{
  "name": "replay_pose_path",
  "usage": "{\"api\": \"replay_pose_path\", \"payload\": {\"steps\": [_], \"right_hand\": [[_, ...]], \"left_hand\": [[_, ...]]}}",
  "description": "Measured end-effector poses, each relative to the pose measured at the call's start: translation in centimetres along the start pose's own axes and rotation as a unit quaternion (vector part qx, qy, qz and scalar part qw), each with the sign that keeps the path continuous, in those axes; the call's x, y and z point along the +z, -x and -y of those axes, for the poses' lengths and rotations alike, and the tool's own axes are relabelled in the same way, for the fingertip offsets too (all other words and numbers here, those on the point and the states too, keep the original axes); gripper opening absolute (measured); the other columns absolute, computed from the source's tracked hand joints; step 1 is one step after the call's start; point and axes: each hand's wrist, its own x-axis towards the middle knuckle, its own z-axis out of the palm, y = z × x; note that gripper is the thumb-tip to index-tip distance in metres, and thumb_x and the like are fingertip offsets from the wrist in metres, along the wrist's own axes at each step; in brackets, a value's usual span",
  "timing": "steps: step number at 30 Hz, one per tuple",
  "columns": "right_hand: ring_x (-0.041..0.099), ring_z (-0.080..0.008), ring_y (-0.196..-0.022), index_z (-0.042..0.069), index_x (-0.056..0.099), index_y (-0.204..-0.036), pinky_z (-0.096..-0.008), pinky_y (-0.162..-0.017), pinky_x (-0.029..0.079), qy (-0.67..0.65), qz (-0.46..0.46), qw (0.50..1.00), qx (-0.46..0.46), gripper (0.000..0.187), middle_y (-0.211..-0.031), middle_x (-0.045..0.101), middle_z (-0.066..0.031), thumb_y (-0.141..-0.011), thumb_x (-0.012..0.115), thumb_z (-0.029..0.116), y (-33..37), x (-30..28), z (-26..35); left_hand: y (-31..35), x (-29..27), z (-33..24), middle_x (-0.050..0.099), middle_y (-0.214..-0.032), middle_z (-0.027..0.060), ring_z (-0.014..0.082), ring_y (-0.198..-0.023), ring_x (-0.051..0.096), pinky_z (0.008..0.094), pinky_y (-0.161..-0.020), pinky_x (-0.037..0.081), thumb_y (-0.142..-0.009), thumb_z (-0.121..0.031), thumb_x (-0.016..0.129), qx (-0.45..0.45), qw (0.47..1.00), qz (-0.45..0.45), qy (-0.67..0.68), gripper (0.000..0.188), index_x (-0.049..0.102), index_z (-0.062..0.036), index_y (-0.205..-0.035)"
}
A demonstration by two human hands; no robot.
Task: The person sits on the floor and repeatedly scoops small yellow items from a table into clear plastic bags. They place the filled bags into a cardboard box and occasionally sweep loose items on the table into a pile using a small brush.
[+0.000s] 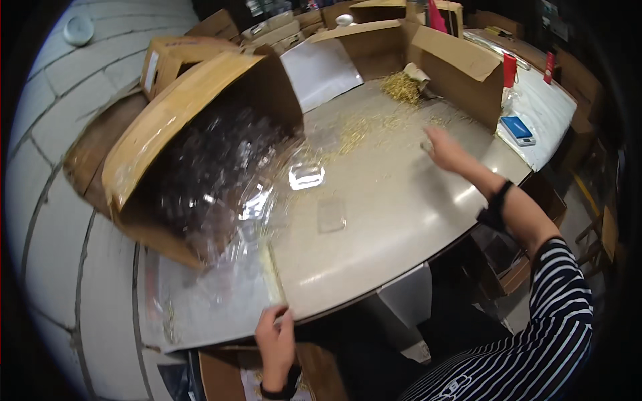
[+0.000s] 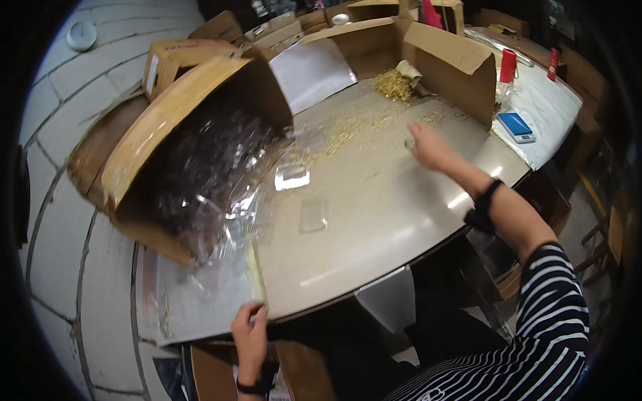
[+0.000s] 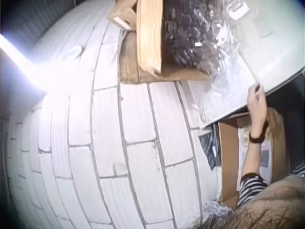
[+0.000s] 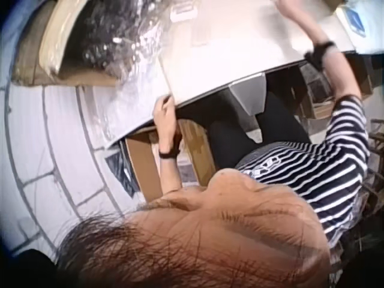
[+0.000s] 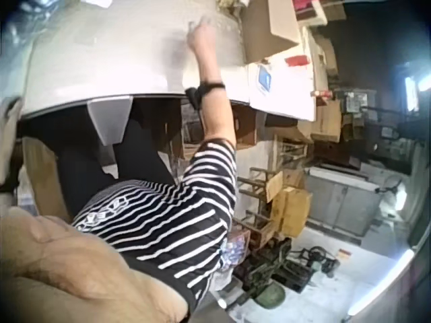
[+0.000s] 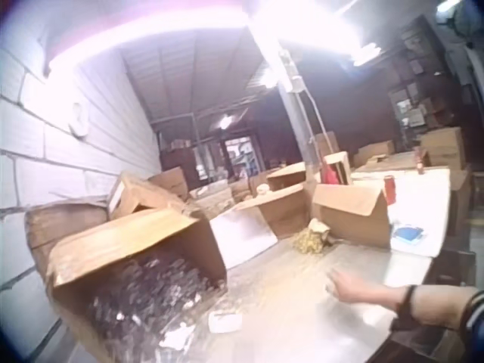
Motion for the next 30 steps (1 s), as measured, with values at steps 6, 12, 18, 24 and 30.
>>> {"api": "replay_pose_path", "payload": {"steps": [6, 12, 18, 24, 30], "right_hand": [[0.018, -0.0441, -0.138, 0.019, 0.019, -0.148, -0.0605, -0.107, 0.020, -0.023, 0.076, 0.932, 0.353, 0.076, -0.154, 0.013, -0.0152, -0.086, 0.051, 0.049, -9.9, 1.4, -5.7], [0.002, -0.0389, -0.142, 0.031, 0.020, -0.148, -0.0640, -0.109, 0.004, 0.006, 0.228, 0.970, 0.079, 0.076, -0.156, 0.008, -0.0107, -0.084, 0.039, 0.068, -10.8, 5.6, 2.6], [0.008, -0.0404, -0.141, 0.013, 0.022, -0.147, -0.0589, -0.111, 0.011, -0.038, 0.228, 0.960, -0.160, 0.066, -0.153, 0.014, -0.0202, -0.093, 0.039, 0.048, -3.0, 7.8, 9.6], [0.013, -0.0404, -0.140, 0.007, 0.025, -0.145, -0.0497, -0.113, 0.017, -0.087, 0.236, 0.945, -0.209, 0.062, -0.151, 0.017, -0.0222, -0.094, 0.043, 0.037, 5.5, 3.2, 11.2], [0.022, -0.0354, -0.139, 0.003, 0.028, -0.143, -0.0422, -0.114, 0.019, -0.300, 0.106, 0.948, -0.024, 0.060, -0.149, 0.022, -0.0224, -0.093, 0.046, 0.031, 9.4, 0.8, 6.5]], "left_hand": [[-13.6, 12.0, -4.3, 0.035, -0.139, 0.0237, 0.0408, -0.123, 0.042, 0.0459, -0.099, 0.039, -0.084, -0.023, 0.064, 0.188, 0.947, 0.077, -0.248, 0.056, 0.043, 0.0036, -0.128], [-17.9, 14.1, -3.2, 0.029, -0.142, 0.0264, 0.0453, -0.124, 0.039, 0.0468, -0.097, 0.041, -0.082, -0.022, 0.064, 0.176, 0.932, 0.181, -0.259, 0.061, 0.038, 0.0008, -0.133], [-15.8, 14.4, -6.4, 0.030, -0.142, 0.0244, 0.0434, -0.125, 0.039, 0.0474, -0.098, 0.042, -0.081, -0.020, 0.065, 0.116, 0.923, 0.223, -0.292, 0.059, 0.042, -0.0032, -0.132], [-18.0, 16.8, -3.3, 0.035, -0.141, 0.0237, 0.0472, -0.124, 0.038, 0.0466, -0.104, 0.035, -0.082, -0.024, 0.064, 0.240, 0.885, 0.179, -0.355, 0.054, 0.047, -0.0066, -0.130], [-13.5, 13.5, -1.9, 0.038, -0.139, 0.0221, 0.0431, -0.123, 0.042, 0.0477, -0.101, 0.040, -0.084, -0.019, 0.063, 0.248, 0.951, 0.101, -0.154, 0.046, 0.051, -0.0062, -0.127]]}}
